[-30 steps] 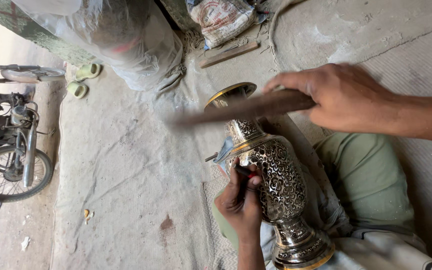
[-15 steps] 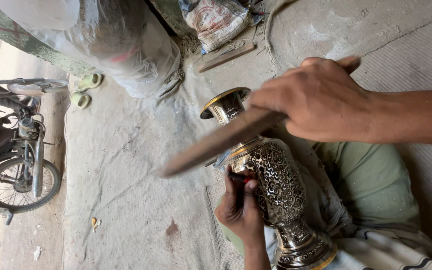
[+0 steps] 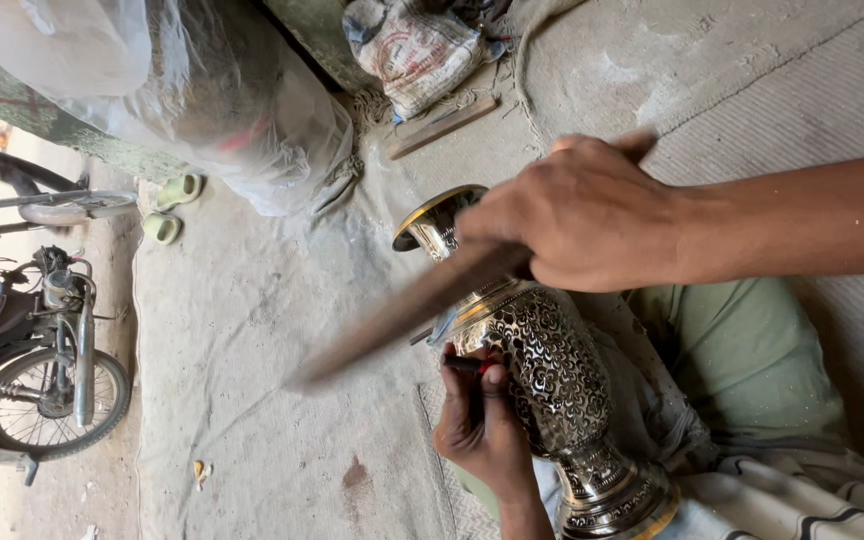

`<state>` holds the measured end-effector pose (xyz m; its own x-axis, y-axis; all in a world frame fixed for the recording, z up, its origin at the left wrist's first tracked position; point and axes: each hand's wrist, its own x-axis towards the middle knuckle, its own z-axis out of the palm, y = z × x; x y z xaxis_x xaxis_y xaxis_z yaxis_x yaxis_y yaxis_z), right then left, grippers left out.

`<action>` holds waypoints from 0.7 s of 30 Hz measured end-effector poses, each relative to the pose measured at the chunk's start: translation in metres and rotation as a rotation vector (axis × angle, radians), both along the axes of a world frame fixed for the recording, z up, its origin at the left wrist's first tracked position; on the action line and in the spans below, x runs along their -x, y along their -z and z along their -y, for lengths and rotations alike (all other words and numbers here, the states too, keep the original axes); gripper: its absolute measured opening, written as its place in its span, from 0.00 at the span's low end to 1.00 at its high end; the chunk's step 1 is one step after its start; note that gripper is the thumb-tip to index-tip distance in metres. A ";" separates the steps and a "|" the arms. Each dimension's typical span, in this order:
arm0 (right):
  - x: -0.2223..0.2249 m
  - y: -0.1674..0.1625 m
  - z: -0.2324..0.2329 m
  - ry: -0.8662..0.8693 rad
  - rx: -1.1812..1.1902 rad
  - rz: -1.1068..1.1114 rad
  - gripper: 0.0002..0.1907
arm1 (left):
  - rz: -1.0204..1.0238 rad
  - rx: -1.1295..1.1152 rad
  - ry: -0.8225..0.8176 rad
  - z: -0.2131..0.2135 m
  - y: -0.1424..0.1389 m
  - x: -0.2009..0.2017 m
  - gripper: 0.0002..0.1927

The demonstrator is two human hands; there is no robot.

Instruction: The person sits on the ground holding a chisel against the patterned surface of a brass vase and repeatedly strikes the chisel with a wooden mallet, working the chisel across different areas of the vase's decorated body to carve the design.

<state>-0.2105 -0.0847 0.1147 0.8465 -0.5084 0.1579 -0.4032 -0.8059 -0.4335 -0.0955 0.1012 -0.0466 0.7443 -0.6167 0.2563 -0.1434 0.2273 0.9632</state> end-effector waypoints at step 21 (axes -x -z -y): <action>-0.002 -0.014 -0.002 0.142 -0.152 -0.168 0.26 | -0.193 0.052 -0.007 0.002 -0.003 0.002 0.25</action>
<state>-0.2082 -0.0823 0.1287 0.7728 -0.6312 -0.0665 -0.5842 -0.6666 -0.4629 -0.0978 0.0991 -0.0440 0.7866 -0.6014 0.1402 0.0407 0.2770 0.9600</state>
